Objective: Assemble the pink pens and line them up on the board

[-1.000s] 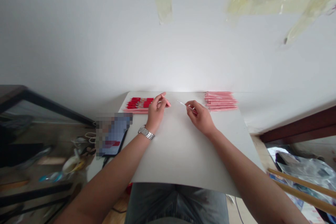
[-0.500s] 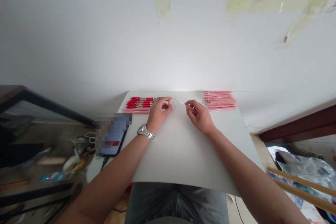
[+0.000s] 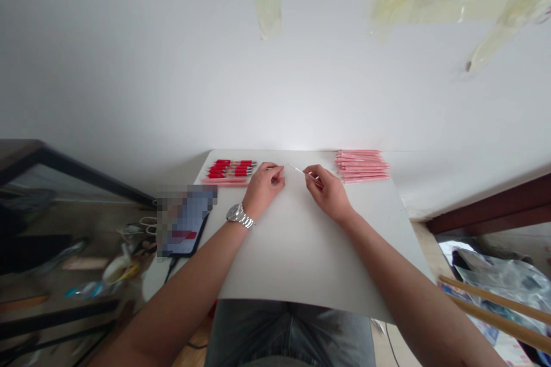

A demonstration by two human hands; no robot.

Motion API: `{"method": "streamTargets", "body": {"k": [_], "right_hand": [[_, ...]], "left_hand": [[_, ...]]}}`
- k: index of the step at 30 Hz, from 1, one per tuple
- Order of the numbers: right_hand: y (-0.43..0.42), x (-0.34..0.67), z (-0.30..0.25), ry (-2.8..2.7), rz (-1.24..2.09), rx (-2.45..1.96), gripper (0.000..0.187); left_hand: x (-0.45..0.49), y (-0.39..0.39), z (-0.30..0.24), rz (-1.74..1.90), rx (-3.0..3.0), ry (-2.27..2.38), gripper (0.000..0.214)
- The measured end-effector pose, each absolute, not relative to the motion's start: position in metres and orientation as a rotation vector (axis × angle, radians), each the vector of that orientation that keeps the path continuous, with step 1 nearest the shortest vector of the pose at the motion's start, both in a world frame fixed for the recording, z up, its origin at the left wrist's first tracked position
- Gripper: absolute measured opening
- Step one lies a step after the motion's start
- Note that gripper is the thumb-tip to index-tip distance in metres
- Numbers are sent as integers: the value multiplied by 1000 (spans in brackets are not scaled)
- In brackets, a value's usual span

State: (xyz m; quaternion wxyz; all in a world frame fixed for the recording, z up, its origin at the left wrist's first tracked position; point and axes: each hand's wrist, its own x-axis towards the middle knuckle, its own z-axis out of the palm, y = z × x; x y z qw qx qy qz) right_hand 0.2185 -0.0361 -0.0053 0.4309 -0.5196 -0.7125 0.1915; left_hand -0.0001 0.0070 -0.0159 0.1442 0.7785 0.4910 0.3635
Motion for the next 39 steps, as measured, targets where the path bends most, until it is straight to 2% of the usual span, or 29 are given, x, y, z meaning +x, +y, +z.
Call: {"method": "streamTargets", "body": {"k": [12,20,26,33,39], "right_hand": [[-36,218,-5,-1787,484,-1292,22],[-36,218,-5,-1792,493,-1292,23],[-36,218,-6,-1795,496,-1281,22],[-37,218,-5,-1792,508,-1278,23],[-37,217,-5,-1816,533,-1261,23]], "left_hand": [[-2,10,-21,1084,2228,1351,8],[-1,8,-19,1128,2105,1347,30],[-1,5,-14,1209,2075,1368,23],[2,4,-7,1357,1899,1142,20],[8,1,-4,1274,1572,942,27]]}}
